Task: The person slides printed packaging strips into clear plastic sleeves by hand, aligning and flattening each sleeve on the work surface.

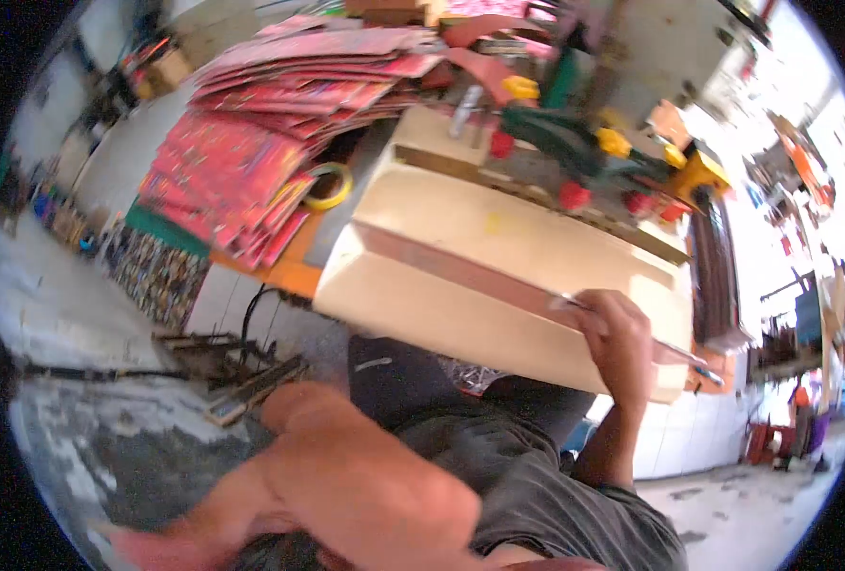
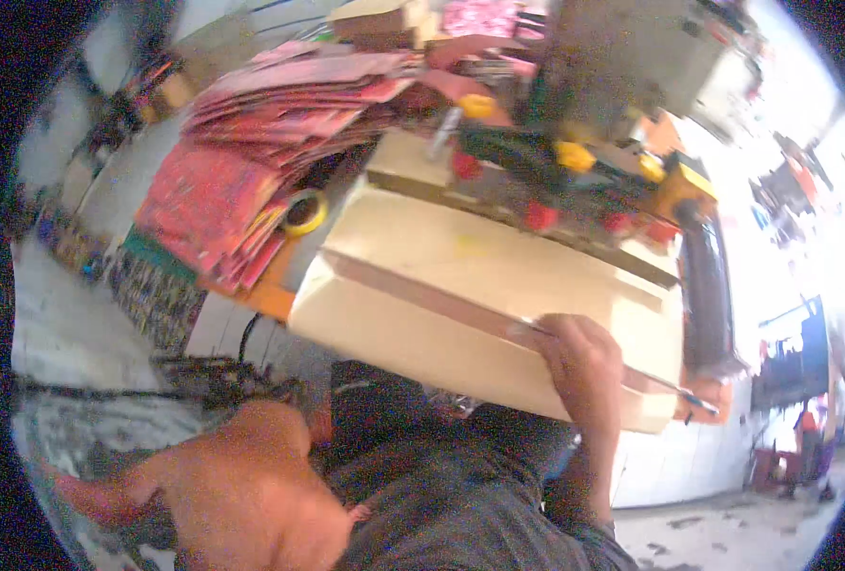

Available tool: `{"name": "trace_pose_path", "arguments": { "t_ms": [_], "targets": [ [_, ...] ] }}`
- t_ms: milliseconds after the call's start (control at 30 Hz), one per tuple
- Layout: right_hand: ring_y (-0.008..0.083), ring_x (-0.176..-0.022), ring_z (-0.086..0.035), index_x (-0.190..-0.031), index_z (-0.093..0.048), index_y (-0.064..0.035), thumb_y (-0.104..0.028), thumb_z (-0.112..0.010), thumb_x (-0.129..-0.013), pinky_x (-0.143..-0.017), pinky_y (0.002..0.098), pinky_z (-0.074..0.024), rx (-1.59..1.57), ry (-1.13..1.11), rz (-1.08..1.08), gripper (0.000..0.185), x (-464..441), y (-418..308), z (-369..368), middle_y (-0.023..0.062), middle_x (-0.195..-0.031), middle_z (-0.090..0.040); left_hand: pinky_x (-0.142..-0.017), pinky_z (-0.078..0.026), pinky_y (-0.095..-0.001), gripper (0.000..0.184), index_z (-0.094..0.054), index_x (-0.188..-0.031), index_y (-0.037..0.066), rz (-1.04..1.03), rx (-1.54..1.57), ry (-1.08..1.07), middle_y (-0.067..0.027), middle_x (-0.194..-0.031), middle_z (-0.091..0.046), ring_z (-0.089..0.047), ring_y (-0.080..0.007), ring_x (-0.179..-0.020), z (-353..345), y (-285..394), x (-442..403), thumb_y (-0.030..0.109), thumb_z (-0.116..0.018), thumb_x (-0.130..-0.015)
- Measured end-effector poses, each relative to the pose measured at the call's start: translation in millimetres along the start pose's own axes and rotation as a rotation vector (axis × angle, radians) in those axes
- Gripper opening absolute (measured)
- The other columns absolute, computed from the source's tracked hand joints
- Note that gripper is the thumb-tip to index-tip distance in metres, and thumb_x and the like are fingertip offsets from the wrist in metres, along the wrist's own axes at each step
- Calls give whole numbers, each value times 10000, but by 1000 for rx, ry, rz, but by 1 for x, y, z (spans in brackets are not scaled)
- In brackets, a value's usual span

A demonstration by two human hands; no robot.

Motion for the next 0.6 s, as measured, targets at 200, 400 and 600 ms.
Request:
{"name": "trace_pose_path", "arguments": {
  "t_ms": [200, 400, 600],
  "targets": [
    [330, -839, -700, -959, -720, -55, -99, -779, -854, -759, 437, -539, 42, 79, 37, 129, -6, -14, -4, 114, -899, -731, -503, -503, -300, 900, -635, -1094, -148, 126, -152, 407, -274, -992, -680, -615, -156, -525, 30, -22, 53, 709, -637, -821],
    [317, -851, -697, -969, -718, -57, -107, -774, -857, -766, 431, -535, 23, 91, 86, 135, -8, -22, -9, 104, -900, -726, -743, -522, -356, 330, -778, -1136, 71, 664, -2039, 782, -53, -898, -735, -686, -263, -820, 103, -5, 102, 206, -816, -838],
    [316, -854, -692, -970, -740, -42, -81, -770, -859, -770, 425, -533, -51, 182, 105, 121, -12, -32, -12, 109, -923, -728, -952, -431, -430, 468, -722, -1253, 122, 825, -2277, 698, -49, -1211, -663, -596, -265, -1133, 148, -25, 145, 306, -821, -834]
  ]
}}
Point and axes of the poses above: each hand's wrist, its own x-axis away from the middle knuckle, its own z-axis out of the back of the hand, y = z × x, the point moved 9 cm from there along -x, towards the middle knuckle
